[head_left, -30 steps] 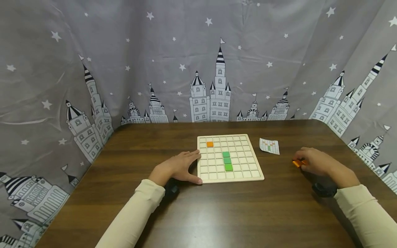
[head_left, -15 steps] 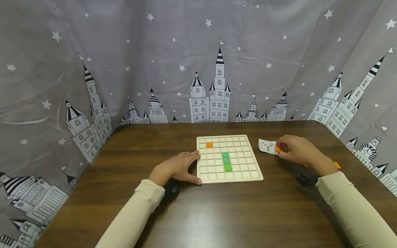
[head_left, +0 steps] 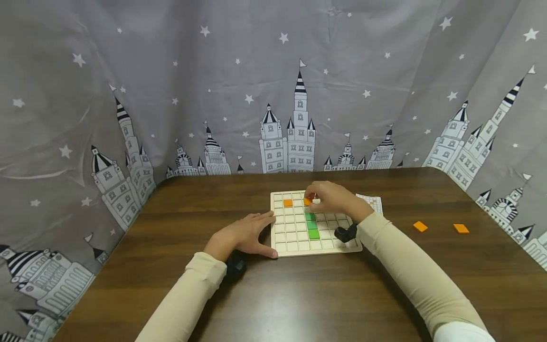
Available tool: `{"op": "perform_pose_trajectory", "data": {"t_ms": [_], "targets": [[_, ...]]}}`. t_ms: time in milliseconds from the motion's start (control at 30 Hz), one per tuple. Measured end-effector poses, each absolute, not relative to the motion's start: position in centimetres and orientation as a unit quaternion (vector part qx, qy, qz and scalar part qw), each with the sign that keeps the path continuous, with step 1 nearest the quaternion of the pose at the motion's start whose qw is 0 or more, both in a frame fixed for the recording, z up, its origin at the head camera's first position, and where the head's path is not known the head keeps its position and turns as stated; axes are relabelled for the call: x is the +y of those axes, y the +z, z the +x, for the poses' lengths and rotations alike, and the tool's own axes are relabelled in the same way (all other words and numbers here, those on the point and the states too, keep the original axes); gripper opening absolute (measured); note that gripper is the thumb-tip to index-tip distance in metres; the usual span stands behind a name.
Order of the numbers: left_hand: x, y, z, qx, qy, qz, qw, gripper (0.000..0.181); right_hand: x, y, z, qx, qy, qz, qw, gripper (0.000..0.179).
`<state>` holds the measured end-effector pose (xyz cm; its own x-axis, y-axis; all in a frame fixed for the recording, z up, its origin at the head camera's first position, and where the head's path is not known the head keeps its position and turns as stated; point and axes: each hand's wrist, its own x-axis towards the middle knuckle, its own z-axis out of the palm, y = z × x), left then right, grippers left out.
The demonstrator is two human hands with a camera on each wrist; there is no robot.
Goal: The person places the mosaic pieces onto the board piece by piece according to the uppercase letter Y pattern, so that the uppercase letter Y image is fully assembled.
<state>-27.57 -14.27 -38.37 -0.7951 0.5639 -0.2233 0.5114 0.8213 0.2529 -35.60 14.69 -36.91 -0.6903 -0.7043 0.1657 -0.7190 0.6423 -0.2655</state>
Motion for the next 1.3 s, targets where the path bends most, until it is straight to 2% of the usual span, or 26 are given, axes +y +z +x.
{"op": "perform_pose_trajectory", "data": {"t_ms": [300,1300], "targets": [[-14.4,-38.7,-27.7,0.944,0.090,0.287,0.139,0.104,11.3,-38.1,-36.3,-0.912,0.130,0.387,-0.029,0.019],[-14.5,-38.7,-27.7,0.943,0.095,0.285,0.141,0.104,11.2,-38.8,-36.4,-0.915,0.155,0.368,-0.058,0.023]]}}
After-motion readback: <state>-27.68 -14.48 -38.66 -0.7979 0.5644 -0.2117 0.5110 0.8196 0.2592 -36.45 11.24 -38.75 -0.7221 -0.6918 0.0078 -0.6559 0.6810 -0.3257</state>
